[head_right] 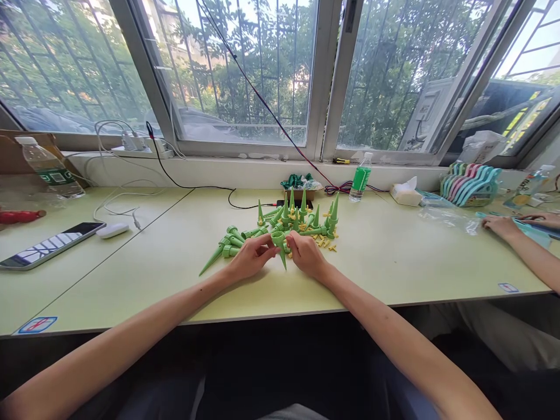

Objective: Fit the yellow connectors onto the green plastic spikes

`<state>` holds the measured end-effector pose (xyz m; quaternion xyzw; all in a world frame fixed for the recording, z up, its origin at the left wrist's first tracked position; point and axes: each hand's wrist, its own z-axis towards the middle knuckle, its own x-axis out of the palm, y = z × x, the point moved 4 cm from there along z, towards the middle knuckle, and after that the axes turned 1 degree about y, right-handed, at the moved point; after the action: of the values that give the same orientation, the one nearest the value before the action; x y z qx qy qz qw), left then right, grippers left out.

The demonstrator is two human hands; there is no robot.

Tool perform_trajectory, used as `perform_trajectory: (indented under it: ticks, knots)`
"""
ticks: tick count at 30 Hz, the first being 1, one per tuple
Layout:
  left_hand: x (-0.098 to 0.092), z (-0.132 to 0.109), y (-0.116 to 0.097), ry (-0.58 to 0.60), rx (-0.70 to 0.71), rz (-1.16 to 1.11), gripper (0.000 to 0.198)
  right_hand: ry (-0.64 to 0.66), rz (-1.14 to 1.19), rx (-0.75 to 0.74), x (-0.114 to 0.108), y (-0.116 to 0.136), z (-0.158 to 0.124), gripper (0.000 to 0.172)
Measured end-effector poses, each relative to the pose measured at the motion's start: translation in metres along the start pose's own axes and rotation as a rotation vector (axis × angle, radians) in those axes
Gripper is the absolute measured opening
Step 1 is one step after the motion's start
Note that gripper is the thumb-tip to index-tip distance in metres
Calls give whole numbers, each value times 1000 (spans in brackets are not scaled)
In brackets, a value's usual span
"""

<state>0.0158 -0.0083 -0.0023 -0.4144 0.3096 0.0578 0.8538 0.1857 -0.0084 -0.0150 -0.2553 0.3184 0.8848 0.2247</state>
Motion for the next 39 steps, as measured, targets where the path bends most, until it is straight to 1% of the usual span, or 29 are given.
perform_trajectory:
  ticks: [13,22,30,39]
  knots:
    - [-3,-1,-4,5,124,45,27,-3,49,-24,-2,4,0,43]
    - [-6,-3,-4,1,229,141,19,13,33,-21,-1,2,0,46]
    - [-10,-4,3,27,318,295,28,52,6,-38,1,3,0,46]
    - [-13,-6,-3,4,389,394,31,43,14,-61,0,5,0,44]
